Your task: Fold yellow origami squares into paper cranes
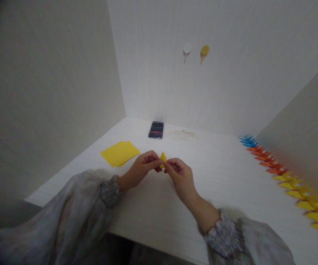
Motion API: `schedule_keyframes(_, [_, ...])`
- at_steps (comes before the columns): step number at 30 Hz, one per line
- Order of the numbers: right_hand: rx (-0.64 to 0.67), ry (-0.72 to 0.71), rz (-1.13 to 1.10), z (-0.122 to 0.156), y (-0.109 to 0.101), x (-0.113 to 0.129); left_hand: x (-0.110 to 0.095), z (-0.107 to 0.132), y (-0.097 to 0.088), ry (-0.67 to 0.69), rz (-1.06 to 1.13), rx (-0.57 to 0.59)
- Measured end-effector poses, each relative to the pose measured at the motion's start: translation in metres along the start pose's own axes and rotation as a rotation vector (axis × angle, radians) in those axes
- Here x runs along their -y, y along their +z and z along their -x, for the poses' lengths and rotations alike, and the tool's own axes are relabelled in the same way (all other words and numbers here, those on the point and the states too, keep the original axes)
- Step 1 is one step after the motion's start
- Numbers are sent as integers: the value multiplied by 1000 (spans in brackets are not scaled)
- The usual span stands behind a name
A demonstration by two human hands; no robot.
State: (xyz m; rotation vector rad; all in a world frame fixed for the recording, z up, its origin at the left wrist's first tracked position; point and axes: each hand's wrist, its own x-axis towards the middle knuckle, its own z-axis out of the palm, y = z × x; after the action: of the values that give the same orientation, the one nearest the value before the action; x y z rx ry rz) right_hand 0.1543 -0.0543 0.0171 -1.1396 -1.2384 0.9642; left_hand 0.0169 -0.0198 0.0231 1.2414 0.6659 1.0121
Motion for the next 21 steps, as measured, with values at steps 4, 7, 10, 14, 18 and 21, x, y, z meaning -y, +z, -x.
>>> schedule_keyframes(4, [-41, 8, -3, 1, 2, 0, 3, -1, 0, 23, 4, -12])
schedule_keyframes(7, [-44, -10, -14, 0, 2, -2, 4, -2, 0, 20, -25, -14])
schedule_keyframes(10, [-30, -25, -5, -1, 2, -5, 3, -2, -1, -8, -35, -10])
schedule_keyframes(14, [-9, -29, 13, -1, 3, -5, 1, -2, -1, -7, -101, 17])
schedule_keyframes(18, [13, -49, 28, -1, 4, -5, 0, -1, -2, -21, -144, -6])
schedule_keyframes(21, [16, -53, 15, -1, 4, -5, -1, -1, -1, -32, -145, -12])
